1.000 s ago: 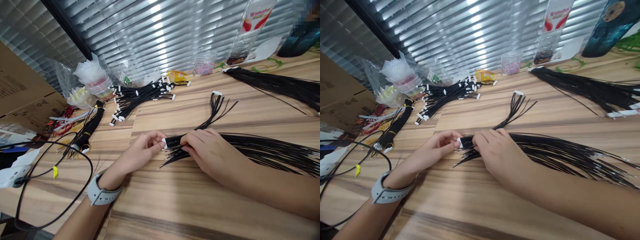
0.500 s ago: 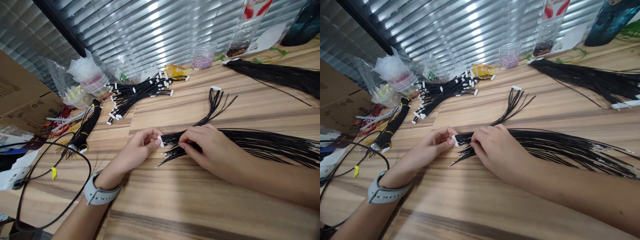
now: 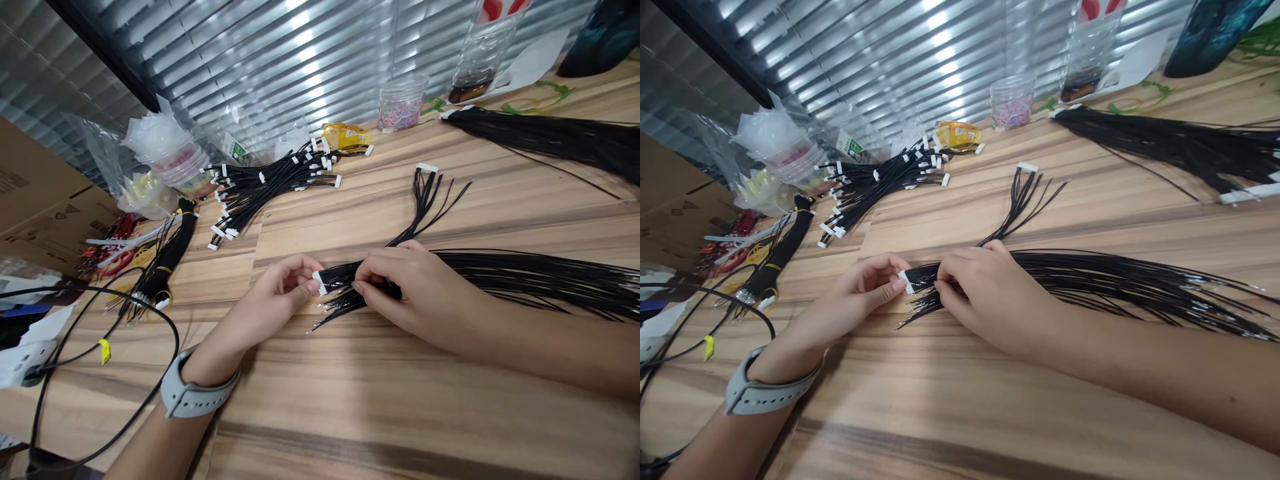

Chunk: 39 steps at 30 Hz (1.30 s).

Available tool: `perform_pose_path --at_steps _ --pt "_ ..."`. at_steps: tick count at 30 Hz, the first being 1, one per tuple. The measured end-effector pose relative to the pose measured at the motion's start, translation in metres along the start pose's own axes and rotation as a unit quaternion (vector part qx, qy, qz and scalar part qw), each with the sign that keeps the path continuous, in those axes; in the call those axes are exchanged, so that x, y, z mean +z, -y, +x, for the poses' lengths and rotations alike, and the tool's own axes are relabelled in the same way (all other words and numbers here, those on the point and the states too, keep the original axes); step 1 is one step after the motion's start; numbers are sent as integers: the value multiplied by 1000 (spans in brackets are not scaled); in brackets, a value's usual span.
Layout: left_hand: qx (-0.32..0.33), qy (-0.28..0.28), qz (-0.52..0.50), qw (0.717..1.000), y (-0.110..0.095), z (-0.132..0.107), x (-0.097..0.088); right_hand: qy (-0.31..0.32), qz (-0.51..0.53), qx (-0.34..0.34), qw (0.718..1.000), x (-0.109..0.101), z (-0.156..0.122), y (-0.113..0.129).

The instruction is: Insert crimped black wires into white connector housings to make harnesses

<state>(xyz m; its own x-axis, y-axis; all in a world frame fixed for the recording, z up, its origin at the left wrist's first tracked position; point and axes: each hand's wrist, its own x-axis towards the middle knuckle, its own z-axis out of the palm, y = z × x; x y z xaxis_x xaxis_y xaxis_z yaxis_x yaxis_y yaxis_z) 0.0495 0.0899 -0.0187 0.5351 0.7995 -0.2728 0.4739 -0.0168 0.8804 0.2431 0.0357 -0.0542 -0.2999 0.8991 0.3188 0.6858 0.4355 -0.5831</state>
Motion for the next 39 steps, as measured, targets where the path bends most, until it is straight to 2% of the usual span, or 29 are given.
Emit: perform_pose_path --at_steps 23,27,30,33,36,39 --pt "-27 -15 -35 999 -4 -5 14 8 -30 -29 999 4 -2 0" --pt "-22 -30 -50 998 -1 -3 14 -14 -10 -21 1000 2 -2 1" --pt "-16 -25 -73 997 1 -1 13 -58 16 -19 998 0 -1 1" --pt "-14 -22 -82 996 3 0 13 -87 16 -51 995 -1 0 1" --pt "-8 -28 -74 997 3 2 12 -67 -1 -106 992 1 -2 0" --pt "-2 -27 -60 998 4 1 11 -45 5 -98 994 3 -2 -1"
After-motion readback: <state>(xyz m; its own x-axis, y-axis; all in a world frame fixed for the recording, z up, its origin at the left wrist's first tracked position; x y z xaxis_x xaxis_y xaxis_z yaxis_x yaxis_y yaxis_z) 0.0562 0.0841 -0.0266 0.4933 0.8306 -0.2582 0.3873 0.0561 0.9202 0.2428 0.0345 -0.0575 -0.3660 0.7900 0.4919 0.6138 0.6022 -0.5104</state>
